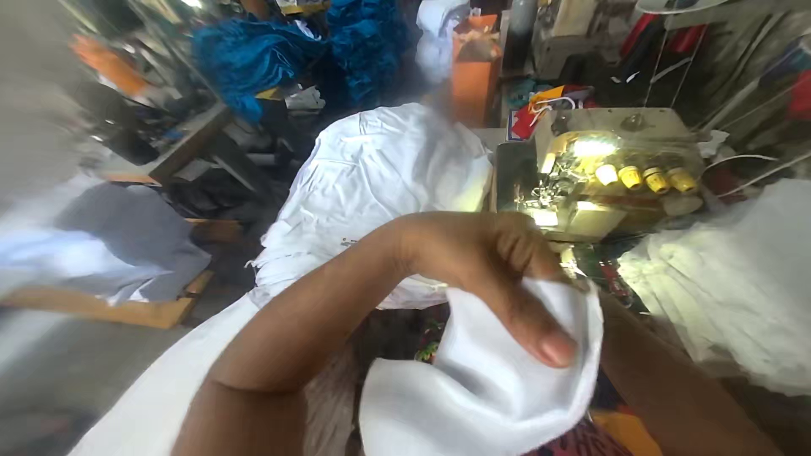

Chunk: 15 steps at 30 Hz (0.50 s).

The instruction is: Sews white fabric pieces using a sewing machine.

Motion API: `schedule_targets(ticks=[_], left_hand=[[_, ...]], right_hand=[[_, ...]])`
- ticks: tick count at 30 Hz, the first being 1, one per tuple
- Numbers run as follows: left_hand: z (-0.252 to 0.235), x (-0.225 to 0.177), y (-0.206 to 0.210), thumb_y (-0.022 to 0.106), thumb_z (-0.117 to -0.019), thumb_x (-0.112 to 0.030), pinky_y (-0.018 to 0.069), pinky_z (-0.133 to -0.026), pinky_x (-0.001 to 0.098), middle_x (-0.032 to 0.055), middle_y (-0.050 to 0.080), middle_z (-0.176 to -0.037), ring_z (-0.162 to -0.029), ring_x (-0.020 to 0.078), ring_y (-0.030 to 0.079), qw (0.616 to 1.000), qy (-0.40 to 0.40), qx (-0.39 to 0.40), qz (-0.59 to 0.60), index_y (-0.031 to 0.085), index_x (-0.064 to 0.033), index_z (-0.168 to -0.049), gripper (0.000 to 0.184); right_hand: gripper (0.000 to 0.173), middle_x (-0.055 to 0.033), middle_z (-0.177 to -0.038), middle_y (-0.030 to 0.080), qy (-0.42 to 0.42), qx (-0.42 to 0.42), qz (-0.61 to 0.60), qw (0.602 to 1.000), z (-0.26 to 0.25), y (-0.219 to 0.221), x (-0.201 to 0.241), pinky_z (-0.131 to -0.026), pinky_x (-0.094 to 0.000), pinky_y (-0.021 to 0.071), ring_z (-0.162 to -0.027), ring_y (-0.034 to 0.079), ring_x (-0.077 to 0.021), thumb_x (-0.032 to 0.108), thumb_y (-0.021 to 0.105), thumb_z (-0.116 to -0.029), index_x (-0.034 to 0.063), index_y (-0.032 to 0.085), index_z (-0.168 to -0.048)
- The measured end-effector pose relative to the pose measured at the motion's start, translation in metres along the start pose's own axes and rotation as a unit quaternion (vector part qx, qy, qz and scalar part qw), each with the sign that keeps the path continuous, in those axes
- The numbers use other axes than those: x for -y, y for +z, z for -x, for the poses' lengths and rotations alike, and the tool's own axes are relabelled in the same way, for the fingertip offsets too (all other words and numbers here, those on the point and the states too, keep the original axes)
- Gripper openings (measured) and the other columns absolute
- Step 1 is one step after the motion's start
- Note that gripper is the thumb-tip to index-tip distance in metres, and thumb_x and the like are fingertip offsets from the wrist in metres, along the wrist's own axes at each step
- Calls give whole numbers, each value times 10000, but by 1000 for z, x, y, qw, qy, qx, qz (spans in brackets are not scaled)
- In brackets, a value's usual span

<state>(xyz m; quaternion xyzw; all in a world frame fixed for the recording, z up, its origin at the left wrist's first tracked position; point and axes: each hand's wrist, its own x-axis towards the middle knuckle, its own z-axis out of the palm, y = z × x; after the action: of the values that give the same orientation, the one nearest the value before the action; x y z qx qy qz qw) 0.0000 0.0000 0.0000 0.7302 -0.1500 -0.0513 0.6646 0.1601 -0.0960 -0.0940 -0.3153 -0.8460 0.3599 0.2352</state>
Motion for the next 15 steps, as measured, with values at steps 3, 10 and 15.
schedule_targets(ticks=[3,10,15], left_hand=[[8,-1,-9,696,-880,-68,488,-571,82,-118,680,-680,-640,-109,621,992,-103,48,-59,687,-72,-728,152],[52,2,-5,716,-913,-111,414,-528,87,-65,620,-612,-578,-82,563,958,-244,-2,-151,736,-20,-797,149],[86,-26,-1,670,-951,-163,513,-677,94,-30,726,-771,-725,-51,658,956,-168,-48,-237,752,-16,-908,174]], right_hand=[[364,-24,-995,735,-91,-12,-125,988,15,-13,1,-1095,-270,422,-1031,645,-12,276,798,-835,-30,723,-1017],[451,31,-672,554,-176,0,-96,980,42,-28,7,-936,-264,482,-776,603,-34,401,664,-972,83,529,-681],[404,-44,-987,740,-114,-25,104,988,54,1,7,-894,-376,500,-947,682,-163,429,509,-1041,111,694,-875]])
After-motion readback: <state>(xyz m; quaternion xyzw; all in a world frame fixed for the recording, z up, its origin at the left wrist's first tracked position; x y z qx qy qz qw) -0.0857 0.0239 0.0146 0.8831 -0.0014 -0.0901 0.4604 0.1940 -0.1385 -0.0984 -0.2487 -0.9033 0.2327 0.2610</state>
